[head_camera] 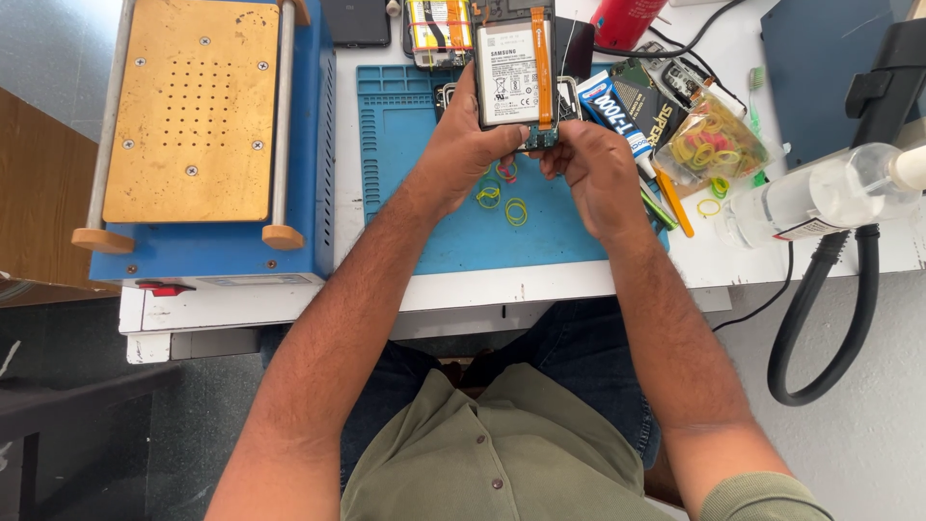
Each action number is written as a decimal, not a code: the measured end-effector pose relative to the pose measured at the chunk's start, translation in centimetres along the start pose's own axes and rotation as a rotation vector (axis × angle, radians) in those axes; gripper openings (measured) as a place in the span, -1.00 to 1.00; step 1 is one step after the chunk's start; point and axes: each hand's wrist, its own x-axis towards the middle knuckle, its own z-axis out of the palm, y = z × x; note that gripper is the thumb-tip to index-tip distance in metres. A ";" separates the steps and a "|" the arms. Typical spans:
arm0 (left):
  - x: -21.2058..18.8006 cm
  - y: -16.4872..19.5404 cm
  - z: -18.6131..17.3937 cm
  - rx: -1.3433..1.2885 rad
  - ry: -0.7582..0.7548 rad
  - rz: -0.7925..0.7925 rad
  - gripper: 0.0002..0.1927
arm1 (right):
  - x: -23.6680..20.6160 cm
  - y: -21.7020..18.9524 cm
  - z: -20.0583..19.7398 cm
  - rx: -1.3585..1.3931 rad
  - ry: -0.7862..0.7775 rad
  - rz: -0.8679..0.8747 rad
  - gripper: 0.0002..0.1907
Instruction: The person handles a disassembled smartphone, using a metal spudger to pry and lift internal components. They remove the battery and ribbon cables, then place the phone on the workbench and continue to manipulate the internal parts.
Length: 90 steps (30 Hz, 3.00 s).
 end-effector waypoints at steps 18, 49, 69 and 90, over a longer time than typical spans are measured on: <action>-0.2 0.6 0.1 0.071 -0.039 -0.014 -0.01 | 0.2 0.4 -0.3 -0.127 0.070 0.068 -0.81; 0.2 -0.3 -0.3 0.011 0.021 0.111 0.10 | 0.3 0.4 0.3 -0.134 0.081 -0.067 -0.74; 1.4 -1.1 -2.8 -0.122 0.349 0.337 -0.12 | -0.7 -2.2 1.6 -1.234 -0.375 -0.335 -0.83; 1.5 -0.4 -2.2 -0.109 0.327 0.351 -0.10 | 0.3 -0.5 3.2 -1.235 -0.203 -0.594 -0.76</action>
